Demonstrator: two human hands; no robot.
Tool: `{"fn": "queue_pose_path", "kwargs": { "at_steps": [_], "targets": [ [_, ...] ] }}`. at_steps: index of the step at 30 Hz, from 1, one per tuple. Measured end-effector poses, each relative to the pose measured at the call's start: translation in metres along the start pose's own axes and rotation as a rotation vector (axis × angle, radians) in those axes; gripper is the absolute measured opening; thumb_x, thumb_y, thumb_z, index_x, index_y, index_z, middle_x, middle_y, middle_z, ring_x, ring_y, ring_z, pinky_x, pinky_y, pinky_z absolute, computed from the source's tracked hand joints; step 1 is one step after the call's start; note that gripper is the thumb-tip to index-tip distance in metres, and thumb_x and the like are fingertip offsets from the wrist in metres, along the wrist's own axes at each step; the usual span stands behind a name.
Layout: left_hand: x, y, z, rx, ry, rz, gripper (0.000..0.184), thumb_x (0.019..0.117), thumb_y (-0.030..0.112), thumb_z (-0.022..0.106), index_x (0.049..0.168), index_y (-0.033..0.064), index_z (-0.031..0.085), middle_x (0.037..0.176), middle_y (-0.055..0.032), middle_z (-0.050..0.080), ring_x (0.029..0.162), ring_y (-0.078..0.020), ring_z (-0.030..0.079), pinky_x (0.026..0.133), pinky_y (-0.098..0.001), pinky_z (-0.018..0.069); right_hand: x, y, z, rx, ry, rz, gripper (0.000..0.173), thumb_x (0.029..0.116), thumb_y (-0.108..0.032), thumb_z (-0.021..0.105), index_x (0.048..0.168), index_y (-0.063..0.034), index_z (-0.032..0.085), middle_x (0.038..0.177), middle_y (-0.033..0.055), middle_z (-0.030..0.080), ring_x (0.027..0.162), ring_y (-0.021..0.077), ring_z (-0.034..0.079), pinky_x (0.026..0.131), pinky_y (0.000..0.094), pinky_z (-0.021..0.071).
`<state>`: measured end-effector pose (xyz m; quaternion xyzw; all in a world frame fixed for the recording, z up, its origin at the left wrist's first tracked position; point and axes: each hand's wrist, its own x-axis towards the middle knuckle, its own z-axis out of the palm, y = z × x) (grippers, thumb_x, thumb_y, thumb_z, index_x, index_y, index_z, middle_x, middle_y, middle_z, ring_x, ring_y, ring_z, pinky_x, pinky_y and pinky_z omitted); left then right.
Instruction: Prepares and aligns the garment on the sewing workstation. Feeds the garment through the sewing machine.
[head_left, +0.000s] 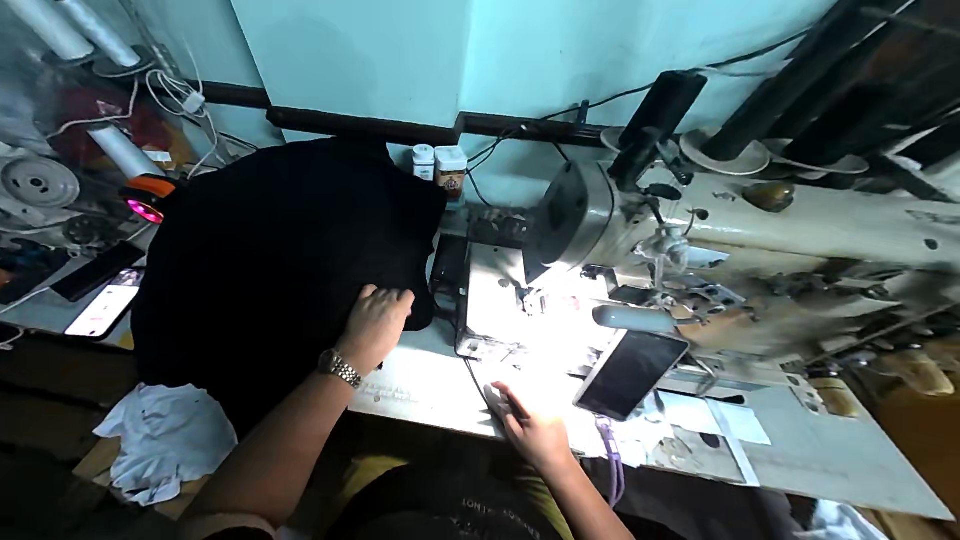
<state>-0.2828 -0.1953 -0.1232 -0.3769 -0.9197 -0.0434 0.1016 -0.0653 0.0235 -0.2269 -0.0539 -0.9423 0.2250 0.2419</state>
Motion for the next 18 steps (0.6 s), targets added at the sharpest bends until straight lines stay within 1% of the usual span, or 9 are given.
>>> {"fn": "queue_pose_path", "kwargs": {
  "at_steps": [2,4,5,7,9,11,13,15,18],
  "targets": [
    [0.0,0.002,0.002,0.092,-0.205,-0.007,0.047,0.0949,0.01,0.068,0.14,0.003,0.058,0.138,-0.0242,0.06,0.136,-0.0387,0.053,0.119,-0.0581,0.0296,0.0,-0.001,-0.002,0.0,-0.026,0.013,0.035,0.0856,-0.014,0.062,0.117,-0.0151,0.078,0.089,0.0074,0.077,0.074,0.0286,0.075,0.058,0.0544,0.0584],
    [0.006,0.005,0.003,0.203,-0.312,-0.032,0.062,0.0956,-0.003,0.058,0.155,0.0015,0.04,0.15,-0.0294,0.048,0.144,-0.042,0.043,0.121,-0.06,0.0248,0.001,-0.002,-0.002,-0.012,-0.053,0.019,0.034,0.086,-0.014,0.063,0.117,-0.0159,0.078,0.089,0.0077,0.077,0.073,0.0297,0.075,0.057,0.0554,0.0579],
    [0.012,0.005,0.003,0.251,-0.326,-0.033,0.058,0.0958,-0.003,0.057,0.152,-0.0012,0.043,0.143,-0.0281,0.054,0.137,-0.0408,0.05,0.117,-0.0583,0.0301,0.001,-0.003,-0.003,-0.011,-0.076,0.029,0.034,0.0867,-0.014,0.064,0.118,-0.0161,0.078,0.09,0.008,0.078,0.074,0.0306,0.075,0.057,0.0564,0.0581],
    [0.022,0.003,0.0,0.268,-0.305,-0.023,0.032,0.0985,0.0,0.055,0.129,-0.0045,0.061,0.117,-0.0224,0.067,0.115,-0.0367,0.063,0.106,-0.0538,0.0413,0.002,-0.004,-0.004,-0.001,-0.114,0.042,0.033,0.0886,-0.014,0.064,0.119,-0.0159,0.077,0.094,0.0083,0.078,0.078,0.0315,0.076,0.06,0.0578,0.0587],
    [0.03,0.001,-0.006,0.216,-0.283,-0.023,0.018,0.0995,0.002,0.055,0.11,-0.0013,0.069,0.104,-0.0179,0.071,0.105,-0.0337,0.067,0.101,-0.0522,0.0447,0.002,-0.004,-0.004,-0.001,-0.097,0.03,0.033,0.0887,-0.015,0.064,0.118,-0.0154,0.077,0.094,0.0076,0.078,0.079,0.0306,0.076,0.061,0.0574,0.0591],
    [0.031,-0.004,-0.013,0.099,-0.239,-0.023,0.019,0.0999,0.004,0.055,0.108,0.0042,0.072,0.104,-0.0146,0.072,0.106,-0.0319,0.068,0.101,-0.0524,0.0448,0.002,-0.004,-0.002,-0.006,-0.053,0.014,0.032,0.0869,-0.015,0.064,0.116,-0.0148,0.078,0.091,0.008,0.078,0.075,0.0306,0.076,0.059,0.0564,0.0586],
    [0.03,-0.012,-0.024,-0.149,-0.08,-0.02,0.021,0.0982,0.001,0.054,0.107,0.0054,0.073,0.101,-0.0146,0.073,0.1,-0.0329,0.07,0.094,-0.0546,0.0509,0.001,-0.003,0.0,-0.014,-0.002,-0.001,0.032,0.0853,-0.016,0.064,0.114,-0.0143,0.079,0.089,0.007,0.077,0.073,0.0289,0.075,0.058,0.0545,0.0585],
    [0.025,-0.02,-0.051,-0.439,0.012,-0.059,0.024,0.1031,0.002,0.048,0.116,0.0019,0.068,0.106,-0.0189,0.072,0.097,-0.0346,0.071,0.088,-0.057,0.0559,0.0,-0.002,0.002,-0.003,0.015,-0.002,0.033,0.0848,-0.015,0.063,0.114,-0.0131,0.079,0.088,0.0074,0.077,0.072,0.029,0.075,0.058,0.0542,0.0584],
    [0.012,-0.033,-0.091,-0.724,0.228,-0.104,0.026,0.1095,0.012,0.041,0.119,-0.0005,0.062,0.108,-0.0161,0.068,0.096,-0.0236,0.066,0.087,-0.046,0.0554,0.0,-0.002,0.001,0.021,-0.007,0.018,0.033,0.0864,-0.015,0.062,0.115,-0.0132,0.078,0.09,0.0078,0.077,0.075,0.0291,0.075,0.06,0.0552,0.0589]
  ]
}}
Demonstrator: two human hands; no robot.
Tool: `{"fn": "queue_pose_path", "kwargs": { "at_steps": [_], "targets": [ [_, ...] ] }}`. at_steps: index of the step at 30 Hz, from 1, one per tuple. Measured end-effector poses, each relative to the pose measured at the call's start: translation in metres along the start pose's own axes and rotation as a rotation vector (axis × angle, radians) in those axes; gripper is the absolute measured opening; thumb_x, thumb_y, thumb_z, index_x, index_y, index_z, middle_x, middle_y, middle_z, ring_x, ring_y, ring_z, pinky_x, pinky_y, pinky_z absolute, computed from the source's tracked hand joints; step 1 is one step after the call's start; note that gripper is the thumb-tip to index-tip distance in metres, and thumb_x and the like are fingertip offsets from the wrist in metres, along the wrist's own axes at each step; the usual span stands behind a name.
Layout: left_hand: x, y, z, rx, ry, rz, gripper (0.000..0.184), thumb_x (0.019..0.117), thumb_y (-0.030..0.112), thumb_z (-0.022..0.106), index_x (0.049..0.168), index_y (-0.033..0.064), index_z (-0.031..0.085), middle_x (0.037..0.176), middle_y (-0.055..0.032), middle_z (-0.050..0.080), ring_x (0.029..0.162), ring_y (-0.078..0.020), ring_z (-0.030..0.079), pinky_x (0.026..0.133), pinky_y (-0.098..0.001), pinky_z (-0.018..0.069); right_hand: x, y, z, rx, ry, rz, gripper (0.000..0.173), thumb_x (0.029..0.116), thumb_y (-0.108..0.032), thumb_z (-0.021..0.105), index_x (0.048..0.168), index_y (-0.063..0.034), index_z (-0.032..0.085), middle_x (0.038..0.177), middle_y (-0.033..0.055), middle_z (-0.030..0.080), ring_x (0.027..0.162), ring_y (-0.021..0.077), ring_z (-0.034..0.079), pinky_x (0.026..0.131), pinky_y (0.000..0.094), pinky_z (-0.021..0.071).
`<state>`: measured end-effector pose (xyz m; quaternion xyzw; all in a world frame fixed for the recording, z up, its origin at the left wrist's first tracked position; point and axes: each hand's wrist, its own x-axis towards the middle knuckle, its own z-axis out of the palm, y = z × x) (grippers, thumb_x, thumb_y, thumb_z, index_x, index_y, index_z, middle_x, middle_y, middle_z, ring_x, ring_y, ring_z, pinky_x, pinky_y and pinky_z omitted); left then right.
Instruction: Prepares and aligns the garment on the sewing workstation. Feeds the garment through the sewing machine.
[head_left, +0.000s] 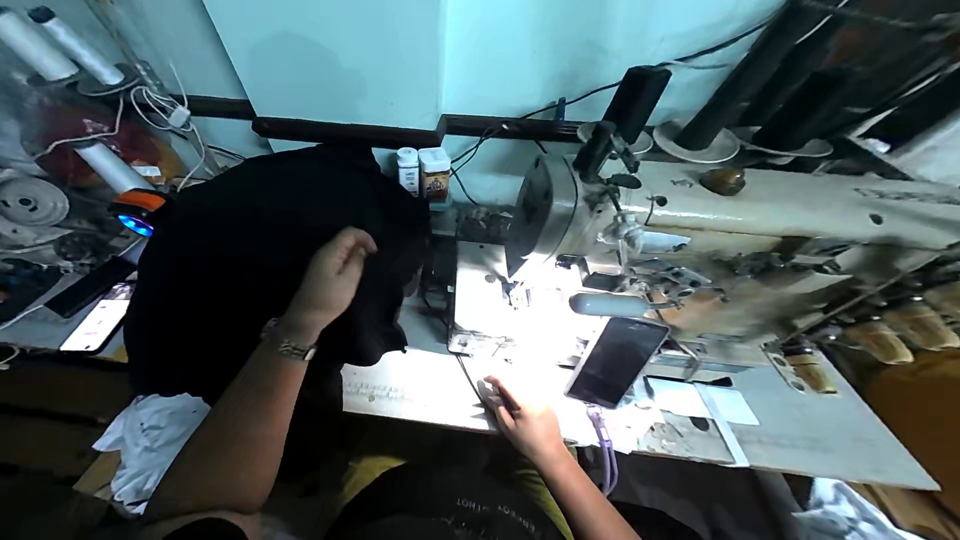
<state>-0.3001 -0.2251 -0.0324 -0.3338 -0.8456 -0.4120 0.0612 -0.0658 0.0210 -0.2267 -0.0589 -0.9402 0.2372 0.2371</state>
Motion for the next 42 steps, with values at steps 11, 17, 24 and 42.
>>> {"fn": "queue_pose_path", "kwargs": {
  "at_steps": [11,17,24,42],
  "targets": [
    [-0.08,-0.001,0.012,-0.329,-0.53,0.071,0.023,0.1062,0.02,0.049,0.112,0.0066,0.066,0.087,0.0023,0.064,0.071,0.0,0.055,0.067,-0.0191,0.0481,0.0,0.0,-0.001,0.017,-0.001,0.026,0.036,0.0844,-0.014,0.062,0.116,-0.0122,0.078,0.089,0.0106,0.077,0.072,0.0327,0.074,0.057,0.059,0.056],
    [-0.102,-0.003,0.021,-0.365,-0.757,0.124,0.023,0.1059,0.028,0.056,0.115,0.009,0.067,0.08,0.0017,0.063,0.064,-0.0009,0.054,0.06,-0.0177,0.0474,0.0,0.0,-0.001,0.014,-0.01,0.026,0.035,0.0846,-0.013,0.062,0.116,-0.0123,0.078,0.091,0.009,0.077,0.075,0.0313,0.075,0.059,0.0588,0.0566],
    [-0.11,-0.006,0.047,0.067,-0.782,-0.03,0.038,0.1026,0.035,0.062,0.126,0.0063,0.066,0.086,-0.0132,0.069,0.075,-0.0259,0.068,0.075,-0.0453,0.0574,0.002,-0.002,-0.003,0.002,-0.024,0.041,0.036,0.0844,-0.01,0.063,0.117,-0.0121,0.077,0.091,0.01,0.077,0.075,0.0324,0.074,0.06,0.0594,0.0569],
    [-0.11,-0.013,0.087,-0.619,-0.253,-0.004,0.027,0.1023,0.022,0.062,0.083,0.0027,0.065,0.071,0.0037,0.056,0.066,-0.0003,0.052,0.064,-0.0197,0.0453,0.006,0.0,0.004,-0.003,0.137,-0.023,0.035,0.0929,-0.033,0.061,0.114,-0.0099,0.077,0.088,0.0069,0.076,0.072,0.0237,0.073,0.061,0.0502,0.0585]
  ]
}}
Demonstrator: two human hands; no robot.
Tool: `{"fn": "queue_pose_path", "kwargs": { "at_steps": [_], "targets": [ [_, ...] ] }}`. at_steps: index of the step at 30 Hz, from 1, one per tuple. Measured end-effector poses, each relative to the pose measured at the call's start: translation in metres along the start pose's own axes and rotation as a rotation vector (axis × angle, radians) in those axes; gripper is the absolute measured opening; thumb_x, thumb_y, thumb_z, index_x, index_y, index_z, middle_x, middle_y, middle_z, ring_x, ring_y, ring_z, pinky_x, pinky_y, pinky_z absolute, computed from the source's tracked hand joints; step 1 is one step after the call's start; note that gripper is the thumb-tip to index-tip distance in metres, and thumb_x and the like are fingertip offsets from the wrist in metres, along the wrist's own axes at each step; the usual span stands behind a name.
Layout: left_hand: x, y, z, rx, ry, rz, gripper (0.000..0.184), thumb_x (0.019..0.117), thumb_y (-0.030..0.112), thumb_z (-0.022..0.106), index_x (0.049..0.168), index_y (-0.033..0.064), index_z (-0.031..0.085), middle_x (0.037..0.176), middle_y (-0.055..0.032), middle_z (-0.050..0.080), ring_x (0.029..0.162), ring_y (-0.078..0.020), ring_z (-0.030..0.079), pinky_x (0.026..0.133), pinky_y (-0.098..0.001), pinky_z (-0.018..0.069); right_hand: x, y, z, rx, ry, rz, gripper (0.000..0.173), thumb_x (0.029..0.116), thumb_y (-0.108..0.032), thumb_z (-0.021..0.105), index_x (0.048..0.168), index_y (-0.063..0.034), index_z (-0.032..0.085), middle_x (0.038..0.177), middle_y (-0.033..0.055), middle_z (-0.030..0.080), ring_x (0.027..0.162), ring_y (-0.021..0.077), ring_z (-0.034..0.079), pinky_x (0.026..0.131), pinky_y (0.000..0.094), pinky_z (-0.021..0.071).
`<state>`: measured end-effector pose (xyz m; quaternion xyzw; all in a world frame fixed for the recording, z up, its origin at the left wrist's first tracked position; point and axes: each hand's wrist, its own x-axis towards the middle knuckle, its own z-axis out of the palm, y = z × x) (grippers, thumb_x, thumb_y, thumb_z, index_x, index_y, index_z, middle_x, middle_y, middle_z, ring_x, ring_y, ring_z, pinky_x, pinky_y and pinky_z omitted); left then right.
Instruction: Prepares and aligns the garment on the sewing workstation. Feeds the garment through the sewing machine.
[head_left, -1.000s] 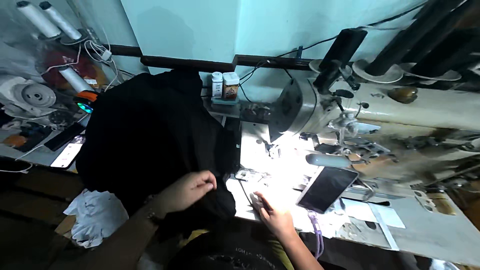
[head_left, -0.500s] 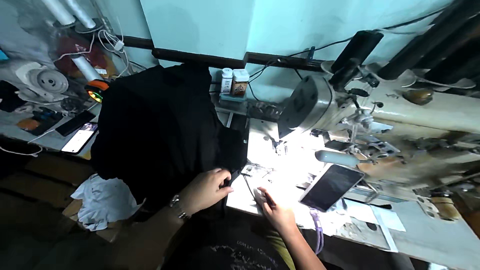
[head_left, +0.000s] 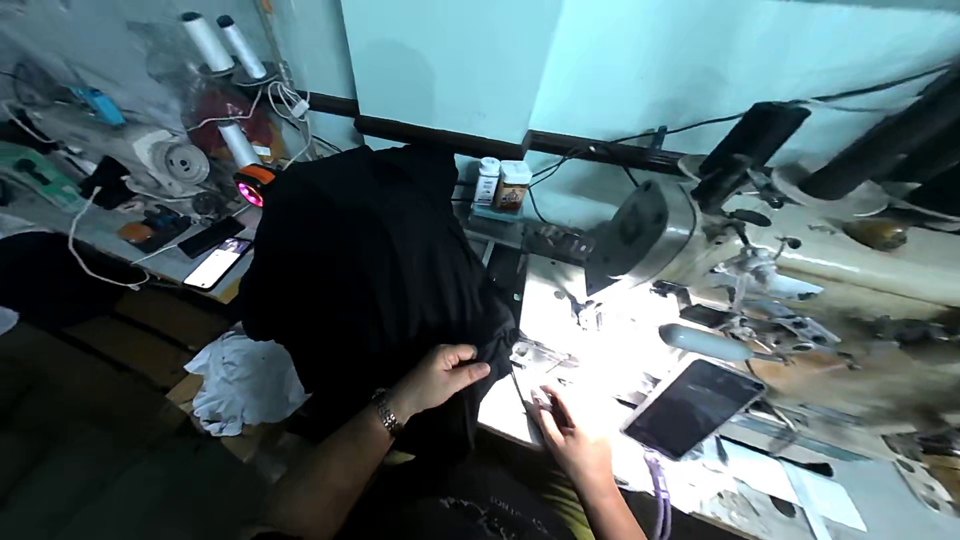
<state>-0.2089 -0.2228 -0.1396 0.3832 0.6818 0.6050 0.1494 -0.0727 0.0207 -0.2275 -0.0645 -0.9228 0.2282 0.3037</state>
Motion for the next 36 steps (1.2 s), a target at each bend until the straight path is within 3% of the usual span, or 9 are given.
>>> {"fn": "queue_pose_path", "kwargs": {
  "at_steps": [5,10,15,21,24,26,29,32,36],
  "targets": [
    [-0.001,-0.029,0.003,0.187,0.012,-0.241,0.03,0.0958,0.025,0.07,0.087,-0.0036,0.065,0.083,-0.0096,0.061,0.076,-0.0126,0.056,0.073,-0.0304,0.0482,-0.002,-0.002,-0.004,0.011,-0.033,0.01,0.033,0.0932,-0.03,0.06,0.113,-0.0088,0.077,0.091,0.0089,0.077,0.074,0.0271,0.074,0.061,0.0535,0.0583],
    [-0.005,0.014,0.01,-0.377,0.005,-0.117,0.011,0.0927,0.006,0.071,0.103,0.0024,0.072,0.101,-0.0015,0.074,0.096,-0.0094,0.07,0.091,-0.033,0.0586,-0.003,0.0,-0.003,0.008,-0.056,0.031,0.031,0.0939,-0.029,0.061,0.114,-0.0106,0.077,0.094,0.0076,0.077,0.078,0.0252,0.074,0.065,0.0525,0.0597],
    [0.004,-0.017,0.004,-0.046,0.108,-0.255,0.018,0.0985,0.015,0.067,0.107,-0.0003,0.071,0.099,-0.0064,0.072,0.087,-0.0125,0.071,0.081,-0.0335,0.0616,-0.003,-0.004,-0.005,-0.008,-0.076,0.043,0.031,0.0947,-0.029,0.061,0.115,-0.0112,0.077,0.096,0.007,0.077,0.081,0.0251,0.075,0.067,0.052,0.06],
    [-0.001,-0.017,0.01,-0.107,0.152,-0.235,0.017,0.0972,0.011,0.067,0.109,-0.0006,0.065,0.098,-0.0071,0.072,0.091,-0.0129,0.07,0.084,-0.0324,0.0598,-0.004,-0.005,-0.005,0.056,-0.055,0.045,0.03,0.0938,-0.022,0.062,0.117,-0.0085,0.076,0.098,0.0074,0.078,0.083,0.0243,0.076,0.07,0.0509,0.0616],
    [-0.002,0.005,0.009,-0.172,0.115,-0.183,0.015,0.1012,0.011,0.061,0.112,-0.0003,0.064,0.099,-0.0066,0.071,0.092,-0.0129,0.069,0.085,-0.0322,0.0591,0.008,-0.028,-0.009,0.256,-0.029,0.002,0.027,0.0946,-0.014,0.061,0.116,-0.0049,0.074,0.089,0.0059,0.076,0.071,0.0142,0.072,0.066,0.036,0.061],
    [-0.003,0.02,0.009,-0.199,0.093,-0.151,0.017,0.1034,0.01,0.056,0.114,-0.0007,0.064,0.101,-0.0061,0.071,0.093,-0.0129,0.069,0.087,-0.0325,0.0593,0.022,-0.058,-0.016,0.427,-0.161,-0.05,0.031,0.0975,-0.008,0.058,0.126,-0.002,0.069,0.099,0.0093,0.075,0.077,0.0133,0.071,0.072,0.0318,0.0611],
    [-0.004,0.04,0.005,-0.222,0.065,-0.067,0.017,0.1044,0.01,0.053,0.112,0.0003,0.064,0.1,-0.0048,0.07,0.092,-0.0113,0.068,0.085,-0.0303,0.0587,0.055,-0.09,-0.02,0.436,-0.504,-0.133,0.047,0.093,-0.006,0.063,0.139,-0.0034,0.061,0.119,0.017,0.071,0.105,0.0252,0.07,0.095,0.0416,0.0572],
    [-0.006,0.061,-0.005,-0.227,0.05,0.01,0.02,0.1062,0.012,0.05,0.114,0.0016,0.065,0.104,-0.0043,0.07,0.096,-0.0116,0.068,0.089,-0.0323,0.0586,0.078,-0.106,-0.012,0.082,-0.935,-0.153,0.05,0.0877,-0.01,0.07,0.137,-0.0107,0.059,0.12,0.0196,0.068,0.11,0.0388,0.067,0.091,0.0606,0.0528],
    [-0.003,0.093,-0.035,-0.03,0.168,0.051,0.018,0.1067,0.016,0.049,0.109,0.009,0.066,0.096,0.0028,0.07,0.088,-0.0049,0.067,0.082,-0.0254,0.0583,0.081,-0.109,-0.008,0.039,-0.94,-0.153,0.043,0.0917,-0.015,0.066,0.135,-0.0128,0.06,0.118,0.0194,0.069,0.107,0.0397,0.068,0.087,0.0619,0.0536]
  ]
}}
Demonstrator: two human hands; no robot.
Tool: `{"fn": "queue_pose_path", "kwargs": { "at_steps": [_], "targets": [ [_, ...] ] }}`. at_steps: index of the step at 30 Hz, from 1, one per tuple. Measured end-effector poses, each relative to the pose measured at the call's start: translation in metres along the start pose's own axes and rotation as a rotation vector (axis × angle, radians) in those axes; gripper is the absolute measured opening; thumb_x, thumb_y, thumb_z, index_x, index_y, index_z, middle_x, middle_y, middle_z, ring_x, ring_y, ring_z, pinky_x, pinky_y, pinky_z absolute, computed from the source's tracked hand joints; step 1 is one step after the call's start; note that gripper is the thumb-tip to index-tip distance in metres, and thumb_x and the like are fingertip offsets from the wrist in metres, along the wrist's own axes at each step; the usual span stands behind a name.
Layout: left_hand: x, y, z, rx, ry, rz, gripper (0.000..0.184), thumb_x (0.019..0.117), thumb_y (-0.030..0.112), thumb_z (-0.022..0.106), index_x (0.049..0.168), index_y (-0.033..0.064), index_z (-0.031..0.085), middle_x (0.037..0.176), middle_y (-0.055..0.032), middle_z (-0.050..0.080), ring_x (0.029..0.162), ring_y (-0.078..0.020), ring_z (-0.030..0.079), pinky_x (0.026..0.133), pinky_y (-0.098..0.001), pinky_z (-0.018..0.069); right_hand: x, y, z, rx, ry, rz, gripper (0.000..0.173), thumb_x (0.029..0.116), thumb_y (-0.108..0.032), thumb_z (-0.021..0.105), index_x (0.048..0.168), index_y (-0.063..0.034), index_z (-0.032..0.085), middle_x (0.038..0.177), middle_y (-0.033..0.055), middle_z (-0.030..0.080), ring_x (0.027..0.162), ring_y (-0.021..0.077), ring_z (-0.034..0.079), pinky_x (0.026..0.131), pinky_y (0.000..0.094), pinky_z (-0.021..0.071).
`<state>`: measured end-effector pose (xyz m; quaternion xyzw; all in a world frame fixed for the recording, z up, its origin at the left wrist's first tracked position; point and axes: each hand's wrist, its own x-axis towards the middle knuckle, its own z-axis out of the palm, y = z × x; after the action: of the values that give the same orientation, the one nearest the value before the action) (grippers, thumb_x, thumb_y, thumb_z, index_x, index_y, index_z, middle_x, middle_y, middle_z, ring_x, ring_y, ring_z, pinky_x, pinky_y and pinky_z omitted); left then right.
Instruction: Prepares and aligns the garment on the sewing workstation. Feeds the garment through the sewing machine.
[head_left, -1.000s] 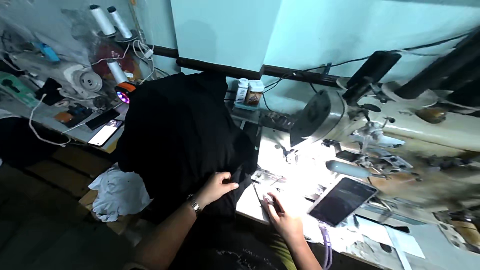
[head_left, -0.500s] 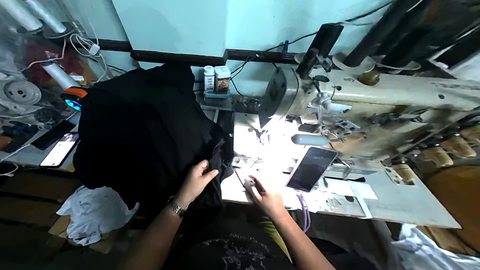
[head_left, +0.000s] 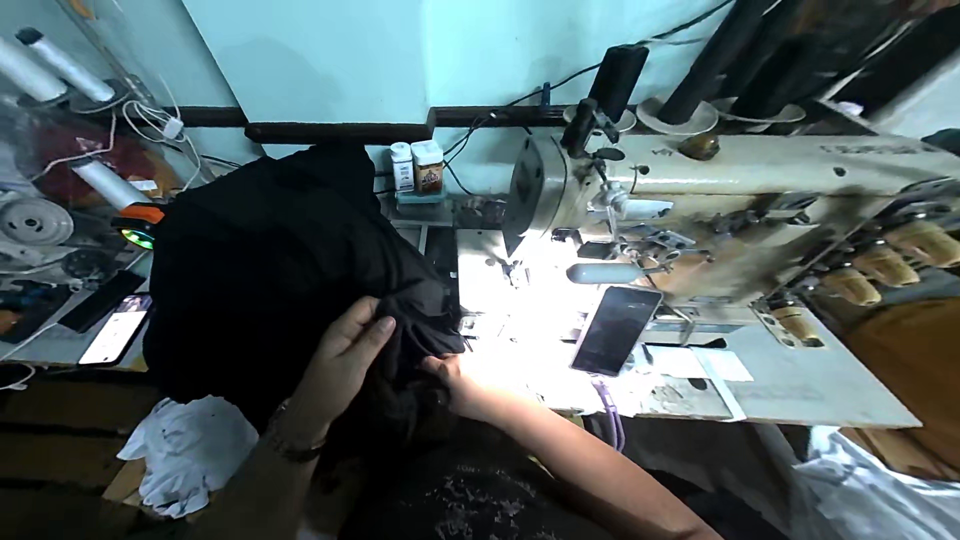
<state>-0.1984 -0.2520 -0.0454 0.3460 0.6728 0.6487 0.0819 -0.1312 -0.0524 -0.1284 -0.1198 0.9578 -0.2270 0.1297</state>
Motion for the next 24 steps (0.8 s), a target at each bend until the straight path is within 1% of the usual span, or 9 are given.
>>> {"fn": "queue_pose_path", "kwargs": {
  "at_steps": [5,7,9,12,15,18,21,23,24],
  "targets": [
    [0.008,0.018,0.003,0.16,-0.121,0.076,0.019,0.107,0.016,0.049,0.106,0.0063,0.066,0.09,0.0031,0.069,0.083,-0.0023,0.066,0.077,-0.0208,0.057,-0.01,-0.017,-0.013,0.066,0.493,-0.344,0.065,0.0843,-0.012,0.072,0.147,-0.0112,0.054,0.105,0.016,0.072,0.088,0.0312,0.073,0.075,0.0499,0.0599],
    [0.005,0.025,0.013,0.08,-0.21,0.111,0.019,0.1072,0.015,0.049,0.108,0.0049,0.065,0.092,0.0027,0.068,0.085,-0.0022,0.066,0.078,-0.0207,0.0567,-0.01,-0.024,-0.026,-0.02,0.213,-0.154,0.051,0.0937,-0.02,0.066,0.143,-0.0137,0.056,0.11,0.0192,0.071,0.099,0.0377,0.07,0.083,0.057,0.0551],
    [0.004,0.036,0.012,0.043,-0.3,0.108,0.011,0.103,0.016,0.059,0.107,0.0064,0.064,0.091,0.0044,0.069,0.084,-0.0009,0.066,0.077,-0.0192,0.0569,-0.002,-0.016,-0.021,-0.045,-0.065,0.017,0.031,0.0995,-0.027,0.06,0.123,-0.0068,0.066,0.11,0.0228,0.07,0.105,0.0441,0.067,0.087,0.067,0.0506],
    [0.018,0.054,-0.027,0.533,-0.397,0.098,0.02,0.0926,0.023,0.073,0.11,0.0134,0.067,0.097,0.0066,0.071,0.09,-0.0011,0.067,0.081,-0.0225,0.058,-0.002,0.002,-0.013,-0.001,-0.085,-0.021,0.042,0.1052,-0.043,0.051,0.122,-0.0091,0.069,0.106,0.0188,0.072,0.103,0.0384,0.07,0.089,0.0627,0.0528],
    [0.056,0.089,-0.089,1.286,-0.213,0.151,0.031,0.0909,0.002,0.067,0.12,0.0109,0.068,0.112,-0.0154,0.068,0.103,-0.0357,0.067,0.082,-0.0597,0.0561,-0.01,-0.008,-0.039,0.029,0.042,-0.059,0.052,0.1027,-0.057,0.051,0.126,-0.0111,0.063,0.104,0.0162,0.072,0.098,0.0351,0.071,0.086,0.0603,0.0554],
    [0.094,0.162,-0.114,1.342,0.226,0.181,0.043,0.0938,-0.006,0.05,0.136,-0.0003,0.055,0.127,-0.0358,0.058,0.114,-0.059,0.057,0.088,-0.0788,0.0426,-0.009,-0.04,-0.077,-0.014,0.572,-0.26,0.027,0.1015,-0.03,0.06,0.106,-0.0054,0.07,0.089,0.0131,0.071,0.08,0.0297,0.072,0.068,0.0508,0.0597],
    [0.098,0.191,-0.083,1.281,0.677,0.435,0.03,0.1036,0.018,0.043,0.099,-0.0054,0.061,0.091,-0.0255,0.064,0.083,-0.0336,0.064,0.071,-0.055,0.0479,-0.003,-0.057,-0.11,0.015,1.103,-0.394,0.016,0.0948,-0.017,0.061,0.084,-0.0055,0.066,0.075,0.0078,0.064,0.063,0.0204,0.064,0.052,0.0388,0.0533],
    [0.089,0.198,-0.049,1.189,0.602,0.714,0.025,0.0988,0.017,0.05,0.087,-0.0023,0.06,0.08,-0.0149,0.062,0.074,-0.0158,0.059,0.066,-0.0362,0.0468,-0.011,-0.053,-0.121,0.106,1.25,-0.413,0.024,0.1028,-0.022,0.057,0.09,-0.0033,0.065,0.075,0.0069,0.063,0.066,0.0152,0.063,0.058,0.0335,0.0538],
    [0.089,0.196,-0.04,1.118,0.417,0.842,0.025,0.0971,0.02,0.054,0.097,-0.0034,0.065,0.09,-0.0175,0.067,0.086,-0.0182,0.063,0.076,-0.038,0.049,-0.018,-0.046,-0.123,0.156,1.278,-0.443,0.026,0.1052,-0.024,0.055,0.093,-0.0025,0.065,0.076,0.0057,0.064,0.068,0.0119,0.063,0.06,0.031,0.055]
  ]
}}
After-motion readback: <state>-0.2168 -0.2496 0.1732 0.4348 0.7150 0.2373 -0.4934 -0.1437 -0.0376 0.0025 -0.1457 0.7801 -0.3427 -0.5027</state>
